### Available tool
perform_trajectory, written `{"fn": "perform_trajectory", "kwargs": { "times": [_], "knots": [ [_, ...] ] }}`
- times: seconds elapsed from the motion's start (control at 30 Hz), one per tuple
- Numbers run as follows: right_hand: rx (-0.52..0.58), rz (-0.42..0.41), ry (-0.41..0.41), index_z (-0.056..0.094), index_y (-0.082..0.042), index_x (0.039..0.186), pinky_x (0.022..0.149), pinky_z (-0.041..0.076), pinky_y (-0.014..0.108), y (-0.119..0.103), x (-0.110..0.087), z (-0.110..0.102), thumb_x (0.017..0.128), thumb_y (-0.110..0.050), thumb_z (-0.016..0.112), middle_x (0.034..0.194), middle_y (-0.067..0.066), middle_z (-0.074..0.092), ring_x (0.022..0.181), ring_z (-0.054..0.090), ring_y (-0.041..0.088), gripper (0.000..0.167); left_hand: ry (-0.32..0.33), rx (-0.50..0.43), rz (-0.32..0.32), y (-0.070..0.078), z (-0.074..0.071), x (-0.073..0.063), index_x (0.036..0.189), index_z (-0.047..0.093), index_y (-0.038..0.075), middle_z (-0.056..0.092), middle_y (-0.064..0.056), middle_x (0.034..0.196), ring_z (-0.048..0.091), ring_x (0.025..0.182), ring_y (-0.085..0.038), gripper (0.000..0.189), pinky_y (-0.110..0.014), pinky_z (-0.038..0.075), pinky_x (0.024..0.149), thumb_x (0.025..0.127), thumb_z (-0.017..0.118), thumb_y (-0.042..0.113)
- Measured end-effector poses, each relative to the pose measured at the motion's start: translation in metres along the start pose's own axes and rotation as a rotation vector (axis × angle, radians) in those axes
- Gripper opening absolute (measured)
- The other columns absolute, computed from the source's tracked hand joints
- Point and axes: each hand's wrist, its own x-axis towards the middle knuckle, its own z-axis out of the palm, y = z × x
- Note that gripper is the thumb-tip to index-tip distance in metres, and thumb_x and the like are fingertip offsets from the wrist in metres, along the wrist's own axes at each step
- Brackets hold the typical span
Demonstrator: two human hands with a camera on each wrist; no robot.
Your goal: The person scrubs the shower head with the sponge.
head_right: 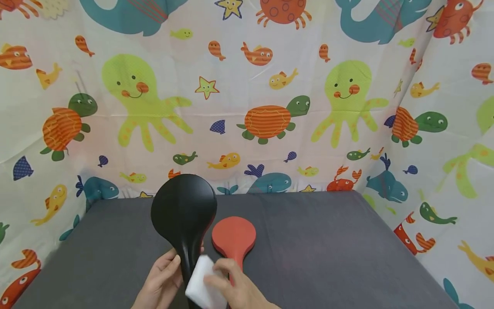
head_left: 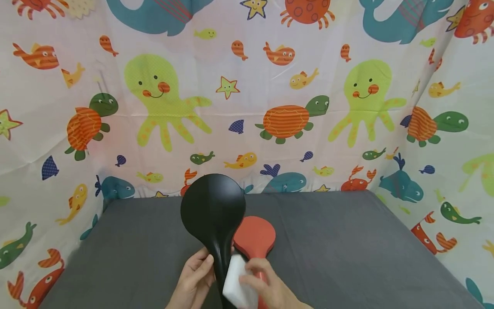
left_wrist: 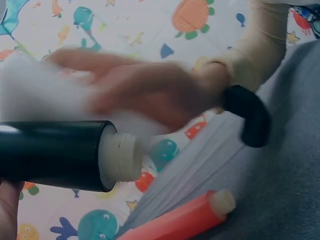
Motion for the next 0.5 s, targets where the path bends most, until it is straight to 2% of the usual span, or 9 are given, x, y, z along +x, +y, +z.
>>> {"fn": "perform_trajectory", "kwargs": {
  "times": [0.07, 0.13, 0.2, 0.27, 0.33, 0.43, 0.5],
  "knots": [
    [-0.040, 0.082, 0.128, 0.043, 0.009, 0.116, 0.073, 0.043, 0.025, -0.002, 0.016, 0.000, 0.092, -0.023, 0.057, 0.111, 0.021, 0.036, 0.096, 0.042, 0.022, 0.043, -0.011, 0.035, 0.010, -0.004, 0.002, -0.001, 0.125, 0.054, 0.007, 0.060, -0.002, 0.114, 0.058, 0.098, -0.012, 0.040, -0.026, 0.049, 0.081, 0.101, 0.024, -0.001],
    [-0.022, 0.204, 0.230, 0.039, 0.012, 0.120, 0.073, 0.044, 0.024, -0.002, 0.027, 0.000, 0.090, -0.019, 0.061, 0.112, 0.020, 0.036, 0.098, 0.040, 0.022, 0.048, -0.018, 0.063, 0.015, -0.007, 0.004, -0.002, 0.123, 0.055, 0.008, 0.060, 0.000, 0.108, 0.058, 0.091, -0.010, 0.038, -0.025, 0.049, 0.079, 0.100, 0.026, -0.002],
    [0.011, 0.291, 0.300, 0.035, 0.012, 0.122, 0.073, 0.046, 0.027, 0.000, 0.034, 0.000, 0.089, -0.014, 0.062, 0.114, 0.019, 0.036, 0.100, 0.039, 0.021, 0.050, -0.032, 0.088, 0.017, -0.010, 0.004, -0.003, 0.123, 0.055, 0.008, 0.059, 0.000, 0.108, 0.058, 0.092, -0.010, 0.038, -0.026, 0.049, 0.080, 0.100, 0.026, -0.002],
    [0.061, 0.334, 0.333, 0.033, 0.012, 0.124, 0.075, 0.048, 0.027, 0.003, 0.033, 0.002, 0.086, -0.009, 0.064, 0.116, 0.018, 0.036, 0.102, 0.039, 0.022, 0.053, -0.030, 0.109, 0.019, -0.010, 0.005, -0.004, 0.124, 0.054, 0.008, 0.059, -0.001, 0.110, 0.059, 0.093, -0.011, 0.038, -0.027, 0.050, 0.081, 0.100, 0.026, -0.002],
    [0.089, 0.351, 0.308, 0.034, 0.009, 0.125, 0.076, 0.048, 0.026, 0.004, 0.026, 0.004, 0.086, -0.010, 0.064, 0.117, 0.016, 0.037, 0.103, 0.039, 0.020, 0.053, -0.029, 0.118, 0.023, -0.010, 0.005, -0.003, 0.124, 0.054, 0.008, 0.059, -0.001, 0.111, 0.059, 0.094, -0.012, 0.038, -0.028, 0.050, 0.082, 0.100, 0.026, -0.003],
    [0.132, 0.265, 0.200, 0.036, 0.008, 0.124, 0.072, 0.046, 0.027, 0.002, 0.015, 0.006, 0.089, -0.015, 0.061, 0.112, 0.016, 0.037, 0.098, 0.041, 0.020, 0.049, -0.019, 0.120, 0.036, -0.007, 0.004, -0.002, 0.124, 0.054, 0.008, 0.059, -0.001, 0.110, 0.059, 0.092, -0.012, 0.039, -0.028, 0.050, 0.080, 0.100, 0.025, -0.003],
    [0.189, 0.179, 0.098, 0.034, 0.006, 0.127, 0.069, 0.043, 0.028, 0.002, 0.007, 0.007, 0.095, -0.022, 0.053, 0.108, 0.015, 0.036, 0.092, 0.040, 0.020, 0.047, -0.012, 0.100, 0.048, -0.003, 0.003, -0.001, 0.127, 0.052, 0.007, 0.059, -0.003, 0.115, 0.059, 0.097, -0.013, 0.040, -0.027, 0.049, 0.082, 0.101, 0.023, -0.002]
  ]
}}
